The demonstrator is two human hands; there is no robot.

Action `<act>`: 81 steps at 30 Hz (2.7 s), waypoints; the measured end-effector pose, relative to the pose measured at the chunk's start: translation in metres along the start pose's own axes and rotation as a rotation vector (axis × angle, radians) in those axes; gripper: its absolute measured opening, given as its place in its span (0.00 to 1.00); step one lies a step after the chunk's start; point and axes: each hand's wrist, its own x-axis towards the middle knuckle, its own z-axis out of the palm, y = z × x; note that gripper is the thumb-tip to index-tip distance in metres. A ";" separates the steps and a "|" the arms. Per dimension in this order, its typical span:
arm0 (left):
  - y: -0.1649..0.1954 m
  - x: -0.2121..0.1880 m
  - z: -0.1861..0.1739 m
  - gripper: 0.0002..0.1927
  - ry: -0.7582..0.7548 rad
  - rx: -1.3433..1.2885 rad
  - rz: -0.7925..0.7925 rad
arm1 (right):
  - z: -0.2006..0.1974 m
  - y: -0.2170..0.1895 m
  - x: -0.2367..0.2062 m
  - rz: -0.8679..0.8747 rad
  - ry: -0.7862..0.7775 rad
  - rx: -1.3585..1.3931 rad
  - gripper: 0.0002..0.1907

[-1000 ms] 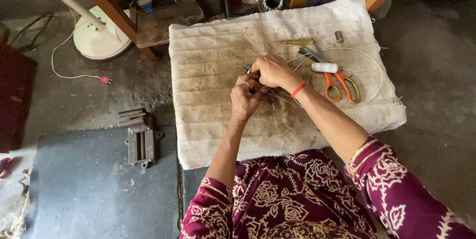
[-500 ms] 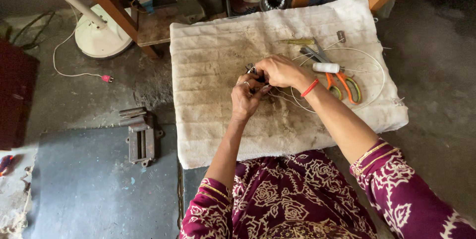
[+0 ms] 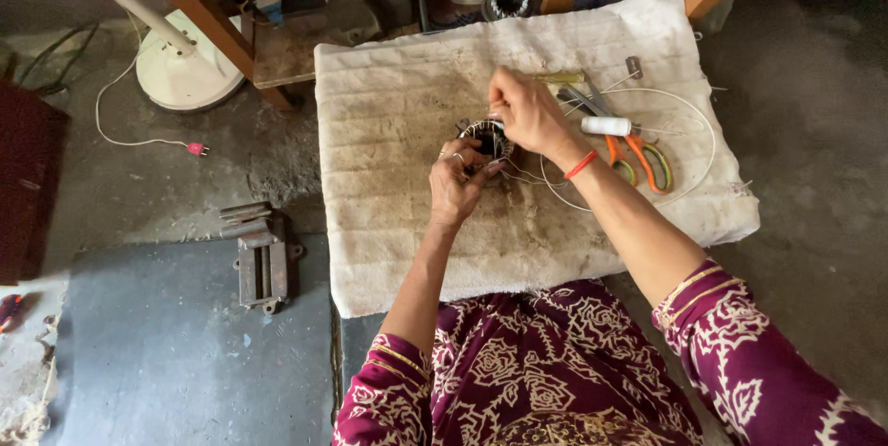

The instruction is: The person winds thin white wire around a small cylindrical object held in the left hand, using the right hand to wrap and tighten the wire. The person repeatedly pulls the wire taut and adjusts the coil on the cylinder.

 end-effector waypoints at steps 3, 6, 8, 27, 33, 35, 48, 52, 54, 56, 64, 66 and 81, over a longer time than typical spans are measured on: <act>0.000 -0.001 0.001 0.12 0.021 -0.052 -0.036 | -0.030 0.004 -0.004 0.068 0.178 0.038 0.12; -0.002 -0.002 0.000 0.11 0.017 -0.044 0.018 | -0.066 0.011 -0.026 0.174 0.309 0.125 0.10; -0.003 -0.002 0.000 0.11 0.014 -0.041 0.019 | -0.081 0.013 -0.045 0.244 0.424 0.105 0.11; 0.003 -0.001 -0.003 0.11 0.005 -0.058 0.005 | 0.015 -0.035 -0.095 0.359 0.613 0.066 0.12; 0.003 0.000 -0.002 0.11 -0.009 -0.131 -0.083 | 0.022 -0.028 -0.089 0.274 0.586 -0.024 0.11; 0.004 -0.003 -0.002 0.11 0.007 -0.105 -0.044 | 0.025 -0.030 -0.094 0.322 0.565 0.052 0.11; 0.006 -0.002 -0.003 0.11 0.020 -0.075 0.008 | 0.042 -0.023 -0.111 0.479 0.460 0.419 0.11; 0.005 0.000 -0.004 0.11 0.003 -0.070 -0.003 | 0.042 -0.024 -0.117 0.571 0.355 0.622 0.12; 0.006 0.000 -0.003 0.10 -0.004 -0.054 -0.024 | 0.038 -0.026 -0.118 0.577 0.361 0.784 0.11; 0.007 -0.001 -0.003 0.10 0.000 -0.071 -0.022 | 0.032 -0.030 -0.119 0.589 0.341 0.899 0.10; -0.001 -0.001 -0.002 0.09 0.013 -0.062 0.033 | 0.028 -0.045 -0.115 0.500 0.102 1.293 0.08; -0.003 0.000 -0.002 0.09 0.007 -0.070 0.019 | 0.031 -0.049 -0.116 0.484 0.072 1.467 0.06; -0.001 -0.002 -0.004 0.10 -0.007 -0.092 -0.002 | -0.013 -0.092 -0.125 0.435 0.042 1.877 0.18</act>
